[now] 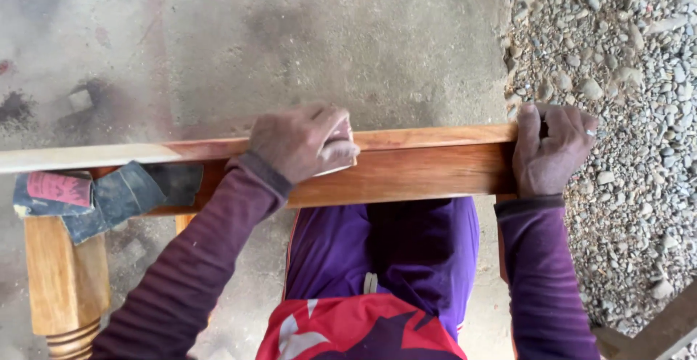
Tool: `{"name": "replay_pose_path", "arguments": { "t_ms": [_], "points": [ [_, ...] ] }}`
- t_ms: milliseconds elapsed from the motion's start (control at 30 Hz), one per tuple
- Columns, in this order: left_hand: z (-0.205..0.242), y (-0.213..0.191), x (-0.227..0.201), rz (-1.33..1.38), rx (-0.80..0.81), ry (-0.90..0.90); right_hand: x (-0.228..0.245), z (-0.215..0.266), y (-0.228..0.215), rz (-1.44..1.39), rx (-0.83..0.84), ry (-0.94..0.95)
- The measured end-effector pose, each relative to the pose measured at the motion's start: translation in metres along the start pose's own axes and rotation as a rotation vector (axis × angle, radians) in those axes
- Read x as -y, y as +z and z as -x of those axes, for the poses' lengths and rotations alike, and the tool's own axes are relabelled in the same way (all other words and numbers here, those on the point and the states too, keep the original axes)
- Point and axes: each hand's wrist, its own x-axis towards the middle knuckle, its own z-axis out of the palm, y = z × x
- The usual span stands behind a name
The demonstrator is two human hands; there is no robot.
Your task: The person is sanding the wooden frame of a piece of furniture using different pieces of sandpaper.
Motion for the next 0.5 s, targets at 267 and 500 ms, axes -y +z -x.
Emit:
{"name": "replay_pose_path", "arguments": {
  "t_ms": [267,500],
  "points": [
    [-0.049,0.044,-0.023,0.224,0.100,-0.100,0.023,-0.006,-0.011,0.007,-0.006,0.049],
    [-0.016,-0.003,0.007,0.119,0.280,-0.250,0.012,-0.002,-0.006,-0.003,0.005,0.039]
  ]
}}
